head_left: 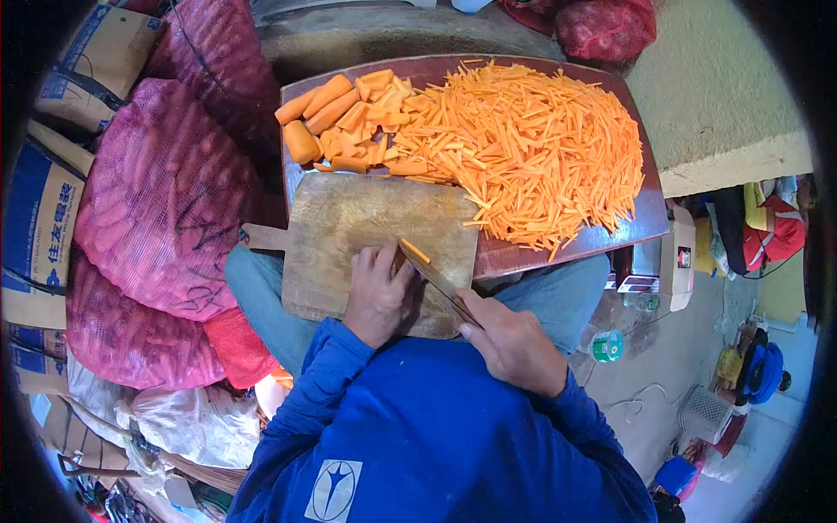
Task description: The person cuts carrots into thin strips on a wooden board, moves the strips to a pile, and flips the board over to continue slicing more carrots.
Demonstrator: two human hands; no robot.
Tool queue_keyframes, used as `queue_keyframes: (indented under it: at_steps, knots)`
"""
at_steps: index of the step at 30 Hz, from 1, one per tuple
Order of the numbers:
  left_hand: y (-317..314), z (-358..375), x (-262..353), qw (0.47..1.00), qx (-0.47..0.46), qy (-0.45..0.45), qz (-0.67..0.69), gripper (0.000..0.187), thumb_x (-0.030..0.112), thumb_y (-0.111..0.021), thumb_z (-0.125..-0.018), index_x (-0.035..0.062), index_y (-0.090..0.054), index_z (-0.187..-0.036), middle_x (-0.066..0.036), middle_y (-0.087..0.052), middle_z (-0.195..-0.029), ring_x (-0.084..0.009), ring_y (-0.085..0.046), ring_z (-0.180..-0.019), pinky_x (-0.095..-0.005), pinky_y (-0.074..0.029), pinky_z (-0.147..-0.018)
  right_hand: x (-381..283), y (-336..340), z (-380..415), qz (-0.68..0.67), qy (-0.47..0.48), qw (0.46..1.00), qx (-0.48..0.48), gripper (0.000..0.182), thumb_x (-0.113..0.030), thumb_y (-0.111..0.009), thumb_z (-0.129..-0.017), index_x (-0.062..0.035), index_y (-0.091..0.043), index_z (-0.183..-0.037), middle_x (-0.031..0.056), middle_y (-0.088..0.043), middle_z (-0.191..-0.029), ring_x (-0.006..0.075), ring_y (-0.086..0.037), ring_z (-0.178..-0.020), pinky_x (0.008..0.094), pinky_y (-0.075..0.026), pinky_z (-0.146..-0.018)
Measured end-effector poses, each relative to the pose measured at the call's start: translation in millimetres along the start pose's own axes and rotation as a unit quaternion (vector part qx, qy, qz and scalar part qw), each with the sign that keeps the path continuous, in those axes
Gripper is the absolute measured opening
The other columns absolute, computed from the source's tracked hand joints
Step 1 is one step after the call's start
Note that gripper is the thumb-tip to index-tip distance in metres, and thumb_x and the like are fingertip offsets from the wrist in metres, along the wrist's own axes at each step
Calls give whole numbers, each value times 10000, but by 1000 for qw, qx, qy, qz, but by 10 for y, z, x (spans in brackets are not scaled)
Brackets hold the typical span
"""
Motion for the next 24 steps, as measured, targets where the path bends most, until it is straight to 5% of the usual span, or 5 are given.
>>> queue_keyframes:
  at_steps: [3,11,24]
  knots:
    - [0,4,20,1000,-1,-14,-6,382,144,-793,-846,29,-716,-1202,-186,-589,-1230,-383,-552,-1076,-506,-464,-897,34,-35,12,26,-30,999,-33,473,-222,-640,-1061,6,-519,-1457,256,-725,-1087,449,-733,-866,573,-586,-735]
    - [-1,26,13,1000,-6,-8,-13,388,114,-787,-819,19,-718,-1189,-171,-627,-1234,-384,-559,-1088,-513,-471,-936,-30,-197,-536,59,63,996,-4,370,-202,-621,-1067,1,-525,-1361,256,-715,-921,464,-714,-798,556,-578,-662]
    - [67,46,-73,998,41,3,53,403,69,-794,-749,10,-738,-1144,-170,-644,-1185,-395,-581,-1049,-502,-472,-899,-65,-254,-607,39,39,998,-21,397,-217,-600,-1075,6,-486,-1383,290,-728,-978,504,-715,-852,585,-579,-712]
Point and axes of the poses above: each hand's wrist, its own z-axis away from the middle knuckle, its own y-axis out of the back of the hand, x = y × z, the point moved 10 cm from there along -z, towards the middle knuckle
